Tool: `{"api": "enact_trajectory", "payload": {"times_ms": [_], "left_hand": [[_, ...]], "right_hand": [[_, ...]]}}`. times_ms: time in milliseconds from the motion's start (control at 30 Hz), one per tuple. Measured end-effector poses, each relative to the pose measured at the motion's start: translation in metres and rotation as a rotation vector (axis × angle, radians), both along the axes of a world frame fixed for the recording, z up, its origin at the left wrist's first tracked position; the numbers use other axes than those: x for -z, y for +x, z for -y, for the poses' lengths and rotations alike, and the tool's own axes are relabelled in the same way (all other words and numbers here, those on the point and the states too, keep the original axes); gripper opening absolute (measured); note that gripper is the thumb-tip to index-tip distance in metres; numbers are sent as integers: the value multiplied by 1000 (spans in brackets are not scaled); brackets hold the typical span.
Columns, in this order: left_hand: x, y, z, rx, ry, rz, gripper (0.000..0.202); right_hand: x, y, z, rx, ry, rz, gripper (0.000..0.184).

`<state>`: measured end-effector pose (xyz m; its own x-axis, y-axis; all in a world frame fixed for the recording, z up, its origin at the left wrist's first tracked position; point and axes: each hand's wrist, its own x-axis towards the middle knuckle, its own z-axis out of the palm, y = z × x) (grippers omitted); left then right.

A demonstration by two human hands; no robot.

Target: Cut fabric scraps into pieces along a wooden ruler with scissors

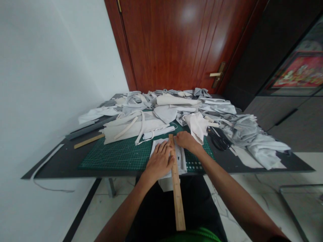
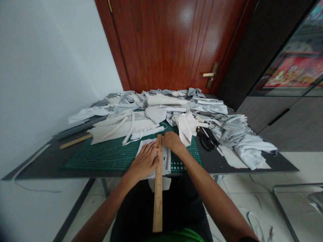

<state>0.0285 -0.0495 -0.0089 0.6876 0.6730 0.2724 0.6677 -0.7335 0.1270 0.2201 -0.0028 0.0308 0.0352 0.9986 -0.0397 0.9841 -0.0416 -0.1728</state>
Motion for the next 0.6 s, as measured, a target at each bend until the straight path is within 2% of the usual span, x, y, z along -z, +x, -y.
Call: {"api": "enact_trajectory", "payload": {"times_ms": [100,600], "left_hand": [[1,1,0,3,-4,1,42],[2,2,-1,-1,-4,-3,41]], "right_hand": [[-2,-5,0,6,-15,48,44],[-16,-25,1,56,8,167,41]]}}
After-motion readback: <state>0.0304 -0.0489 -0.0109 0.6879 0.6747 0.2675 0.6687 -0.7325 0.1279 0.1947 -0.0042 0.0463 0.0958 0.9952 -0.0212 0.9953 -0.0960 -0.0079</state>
